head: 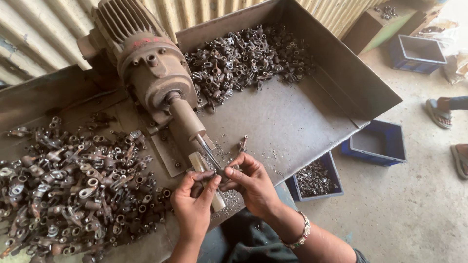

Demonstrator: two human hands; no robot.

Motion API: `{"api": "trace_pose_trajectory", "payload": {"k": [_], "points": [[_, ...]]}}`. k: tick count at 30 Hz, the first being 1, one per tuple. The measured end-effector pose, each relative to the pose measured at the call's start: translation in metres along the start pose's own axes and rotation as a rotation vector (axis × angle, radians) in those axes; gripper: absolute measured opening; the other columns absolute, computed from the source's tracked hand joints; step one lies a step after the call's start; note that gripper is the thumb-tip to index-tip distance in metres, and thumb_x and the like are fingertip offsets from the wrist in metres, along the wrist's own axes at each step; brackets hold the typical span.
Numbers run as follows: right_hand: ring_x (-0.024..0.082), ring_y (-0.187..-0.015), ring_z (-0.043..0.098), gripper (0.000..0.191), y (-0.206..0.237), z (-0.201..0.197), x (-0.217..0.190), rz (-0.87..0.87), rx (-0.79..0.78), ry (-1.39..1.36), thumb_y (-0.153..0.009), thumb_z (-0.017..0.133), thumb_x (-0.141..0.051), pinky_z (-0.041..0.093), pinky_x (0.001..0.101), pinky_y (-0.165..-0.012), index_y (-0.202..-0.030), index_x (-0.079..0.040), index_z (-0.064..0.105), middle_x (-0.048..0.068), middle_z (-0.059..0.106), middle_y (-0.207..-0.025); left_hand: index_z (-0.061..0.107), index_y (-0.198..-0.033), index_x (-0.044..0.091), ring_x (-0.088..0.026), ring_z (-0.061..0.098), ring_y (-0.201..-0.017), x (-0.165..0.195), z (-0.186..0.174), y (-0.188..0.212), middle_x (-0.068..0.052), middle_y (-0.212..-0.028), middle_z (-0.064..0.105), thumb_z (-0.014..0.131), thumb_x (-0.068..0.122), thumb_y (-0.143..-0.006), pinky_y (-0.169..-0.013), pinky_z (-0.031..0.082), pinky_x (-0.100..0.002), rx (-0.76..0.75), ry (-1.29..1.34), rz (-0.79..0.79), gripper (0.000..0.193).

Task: The person sits at a bench-mounted grinding machine and deburrs small metal castings one at a time, holding each casting against the spinning tool, turning it to grind different surfaces, and setting finished pieces on the tray beside the machine.

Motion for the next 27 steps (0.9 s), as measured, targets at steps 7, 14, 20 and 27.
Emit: {"api": "trace_pose_trajectory", "payload": {"k": [7, 14, 20, 27], "points": [[0.015, -0.079, 0.070, 0.014, -0.024, -0.003, 0.002, -0.068, 0.044, 0.080, -0.092, 0.074, -0.009, 0.062, 0.0310, -0.070, -0.097, -0.002, 0.063, 0.006, 0.070, -0.088, 0.072, -0.101, 0.000, -0.001, 0.050, -0.071, -0.012, 0.001, -0.015, 0.002, -0.083, 0.064, 0.077, 0.008, -0.095, -0.062, 0.042, -0.019, 0.016, 0.121, -0.031, 0.011], [0.011, -0.078, 0.065, 0.012, -0.024, -0.002, 0.010, 0.004, -0.029, -0.010, -0.095, 0.073, -0.013, 0.057, 0.0290, -0.073, -0.098, -0.006, 0.064, 0.002, 0.069, -0.088, 0.070, -0.097, 0.002, -0.005, 0.060, -0.075, 0.008, 0.005, -0.020, 0.000, -0.084, 0.071, 0.075, 0.008, -0.094, -0.068, 0.049, -0.022, -0.027, -0.033, 0.043, 0.009], [0.015, -0.095, 0.073, 0.018, 0.039, -0.015, -0.027, 0.057, -0.467, 0.734, -0.095, 0.074, -0.009, 0.061, 0.0319, -0.085, -0.112, -0.005, 0.068, 0.004, 0.075, -0.105, 0.071, -0.097, 0.004, -0.011, 0.077, -0.077, 0.034, -0.014, 0.047, -0.005, -0.089, 0.080, 0.073, 0.004, -0.085, -0.065, 0.064, -0.029, -0.236, -0.081, 0.061, 0.013], [0.025, -0.119, 0.062, 0.062, -0.016, -0.003, -0.077, -0.986, 0.070, 2.012, -0.071, 0.057, 0.002, 0.052, 0.0417, -0.098, -0.129, -0.019, 0.067, 0.005, 0.069, -0.132, 0.056, -0.132, 0.005, -0.005, 0.052, -0.060, 0.130, -0.139, 0.011, 0.002, -0.090, 0.058, 0.061, 0.004, -0.101, -0.043, 0.042, -0.024, 0.576, -0.336, 0.206, 0.031]]}}
Point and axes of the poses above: each hand's wrist, its own y-axis away from the middle knuckle, its own z-axis out of the palm, x = y × z, the point moved 7 cm from there along -y, towards the middle knuckle
